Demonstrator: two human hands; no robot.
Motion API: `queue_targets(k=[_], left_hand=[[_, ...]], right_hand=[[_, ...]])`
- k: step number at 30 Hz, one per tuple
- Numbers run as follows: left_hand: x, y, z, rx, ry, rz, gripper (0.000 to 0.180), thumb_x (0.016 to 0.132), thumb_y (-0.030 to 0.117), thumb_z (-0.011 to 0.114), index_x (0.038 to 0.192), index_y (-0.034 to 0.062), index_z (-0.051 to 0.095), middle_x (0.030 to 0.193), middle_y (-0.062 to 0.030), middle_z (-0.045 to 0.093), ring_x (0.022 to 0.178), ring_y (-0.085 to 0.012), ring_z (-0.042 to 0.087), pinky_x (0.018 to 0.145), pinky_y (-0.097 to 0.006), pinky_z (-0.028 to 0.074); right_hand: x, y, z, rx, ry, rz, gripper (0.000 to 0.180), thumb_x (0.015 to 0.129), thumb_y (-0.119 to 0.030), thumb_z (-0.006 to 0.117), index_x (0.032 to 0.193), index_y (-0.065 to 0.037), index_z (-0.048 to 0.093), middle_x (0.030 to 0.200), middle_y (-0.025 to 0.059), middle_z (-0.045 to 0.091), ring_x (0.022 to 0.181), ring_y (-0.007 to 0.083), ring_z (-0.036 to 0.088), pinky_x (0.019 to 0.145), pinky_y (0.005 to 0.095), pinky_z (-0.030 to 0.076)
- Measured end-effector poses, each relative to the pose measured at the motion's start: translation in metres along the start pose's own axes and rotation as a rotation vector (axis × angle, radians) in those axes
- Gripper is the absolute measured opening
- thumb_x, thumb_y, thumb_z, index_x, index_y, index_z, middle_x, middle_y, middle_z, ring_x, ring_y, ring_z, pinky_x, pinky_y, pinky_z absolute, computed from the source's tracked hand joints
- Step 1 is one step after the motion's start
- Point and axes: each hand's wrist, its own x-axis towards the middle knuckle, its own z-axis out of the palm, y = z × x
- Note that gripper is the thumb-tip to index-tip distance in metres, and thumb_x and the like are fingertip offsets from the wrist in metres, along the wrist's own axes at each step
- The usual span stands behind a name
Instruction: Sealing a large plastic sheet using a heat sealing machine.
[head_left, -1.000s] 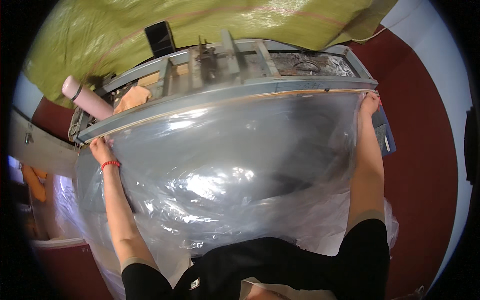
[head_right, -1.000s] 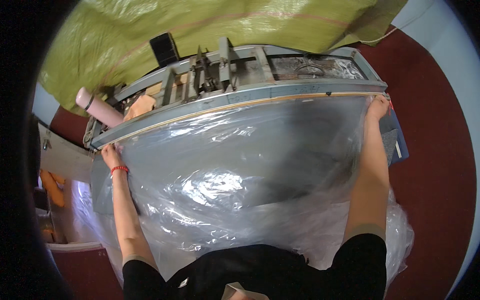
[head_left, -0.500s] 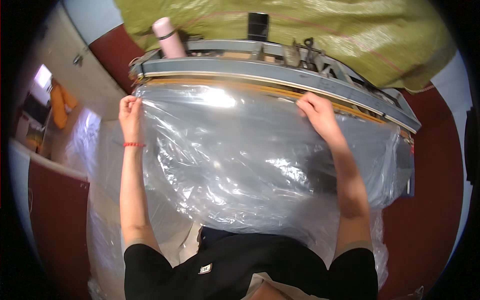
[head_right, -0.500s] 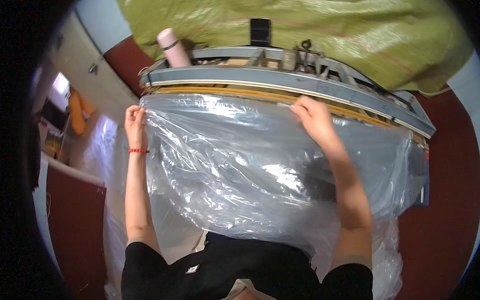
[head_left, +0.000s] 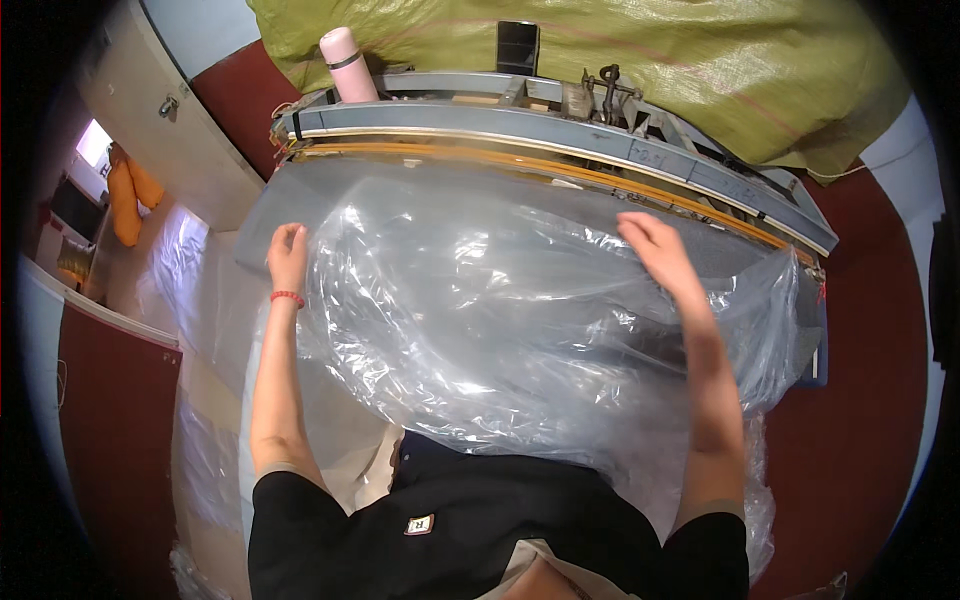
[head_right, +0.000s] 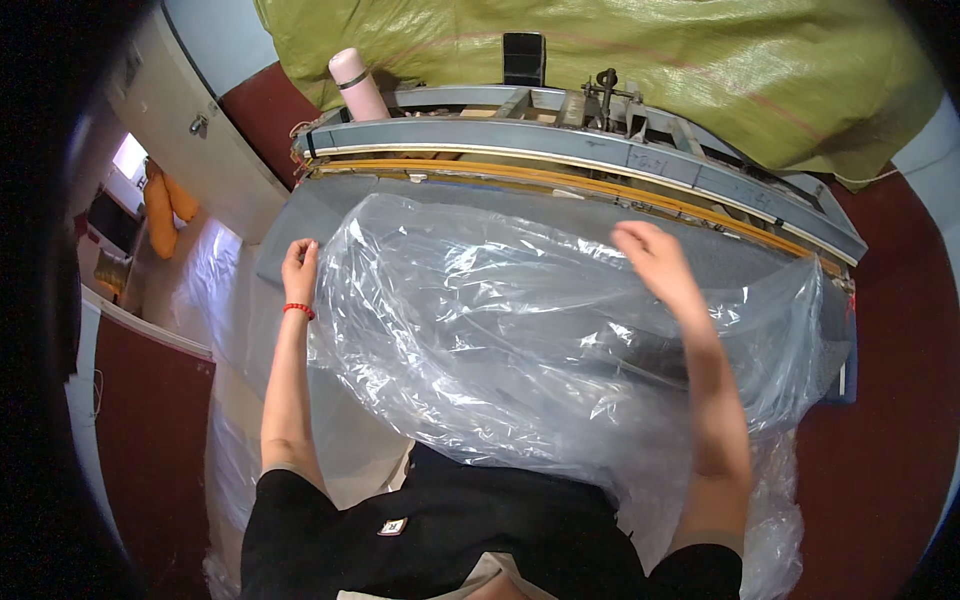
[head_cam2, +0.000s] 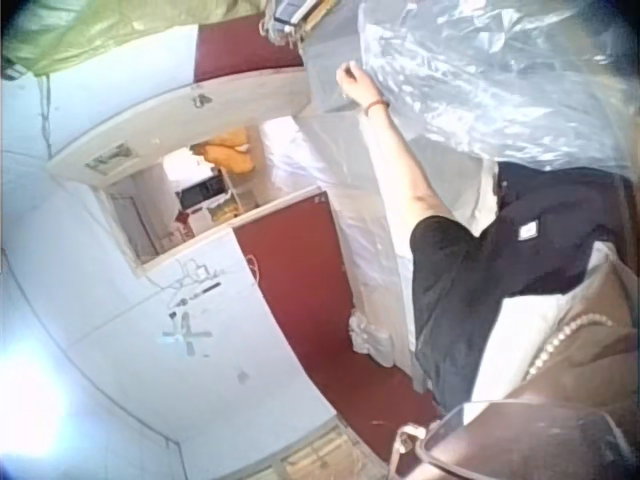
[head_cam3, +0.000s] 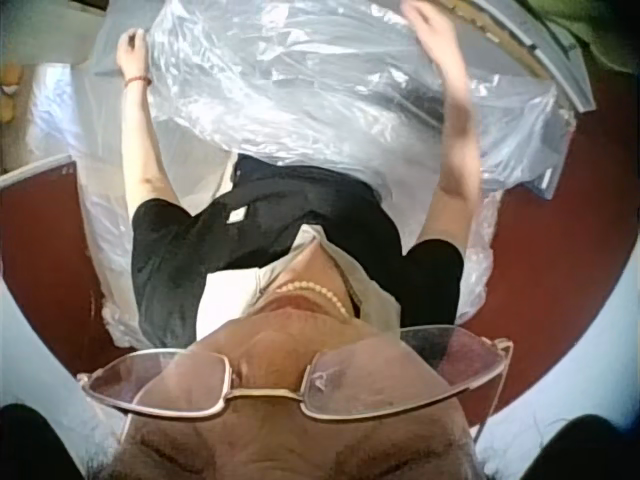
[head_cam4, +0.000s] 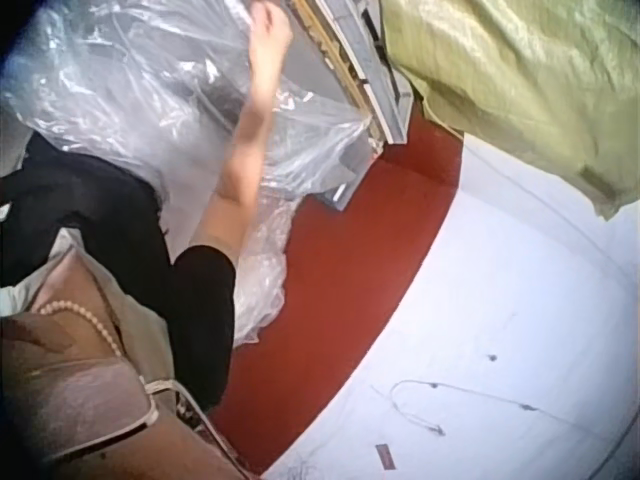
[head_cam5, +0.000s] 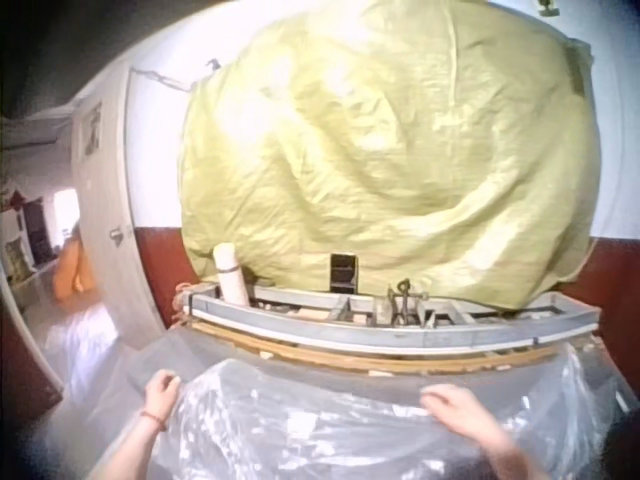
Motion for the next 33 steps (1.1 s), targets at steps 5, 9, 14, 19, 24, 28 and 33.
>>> queue_targets(k=[5,9,14,19,24,28,33], left_hand=[[0.008,-0.003,0.000,0.126,-0.009,0.063,0.018,0.079,0.016,0.056,0.089,0.0014,0.058,0.089,-0.0090,0.059,0.084,-0.0189,0.055,0.077,-0.028,0.042],[0.012,-0.026,-0.016,0.325,-0.030,0.285,0.031,0.078,0.021,0.055,0.104,0.0030,0.055,0.110,-0.0133,0.053,0.108,-0.0286,0.045,0.090,-0.035,0.036],[-0.016,-0.024,-0.044,0.558,-0.323,0.318,0.041,0.080,0.026,0.052,0.117,0.0093,0.048,0.126,-0.0140,0.040,0.121,-0.0339,0.030,0.097,-0.043,0.027],[-0.119,0.056,-0.045,0.243,-0.548,0.528,0.042,0.076,0.014,0.055,0.118,0.0105,0.047,0.128,-0.0130,0.039,0.122,-0.0343,0.029,0.098,-0.042,0.026],[-0.177,0.074,-0.047,0.105,-0.600,0.344,0.037,0.073,0.005,0.056,0.109,0.0082,0.053,0.119,-0.0132,0.046,0.112,-0.0313,0.041,0.093,-0.039,0.032],[-0.198,0.059,-0.045,0.022,-0.843,-0.060,0.030,0.075,0.010,0.056,0.104,0.0043,0.055,0.110,-0.0124,0.051,0.100,-0.0251,0.049,0.086,-0.032,0.038],[-0.259,0.010,-0.018,-0.398,-0.784,-0.704,0.029,0.084,0.019,0.051,0.108,0.0036,0.050,0.093,-0.0032,0.057,0.084,-0.0150,0.053,0.073,-0.025,0.042]], right_hand=[[0.021,-0.026,0.046,-0.021,-0.361,0.416,0.033,0.073,-0.029,0.063,0.086,0.000,0.060,0.067,0.0062,0.058,0.061,0.0127,0.054,0.056,0.0265,0.042],[0.013,-0.011,0.039,0.086,-0.341,0.332,0.024,0.072,-0.026,0.065,0.075,-0.003,0.060,0.061,0.0003,0.054,0.056,0.0073,0.045,0.052,0.0235,0.038],[-0.034,0.070,-0.060,-0.095,0.225,0.315,0.019,0.074,-0.021,0.062,0.070,-0.003,0.059,0.061,0.0013,0.056,0.058,0.0077,0.048,0.054,0.0235,0.039],[-0.134,0.147,-0.178,-0.475,0.493,0.292,0.019,0.077,-0.017,0.060,0.073,0.001,0.057,0.062,0.0048,0.055,0.061,0.0096,0.048,0.059,0.0236,0.040],[-0.173,0.159,-0.209,-0.547,0.600,0.321,0.019,0.080,-0.020,0.057,0.079,0.000,0.057,0.065,0.0056,0.056,0.061,0.0102,0.049,0.059,0.0252,0.041],[-0.179,0.165,-0.217,-0.643,0.602,0.425,0.022,0.082,-0.025,0.053,0.083,-0.003,0.057,0.070,0.0070,0.059,0.063,0.0128,0.052,0.060,0.0270,0.042],[-0.179,0.163,-0.217,-0.664,0.596,0.406,0.024,0.083,-0.028,0.052,0.083,-0.005,0.057,0.070,0.0077,0.059,0.062,0.0159,0.052,0.061,0.0290,0.042]])
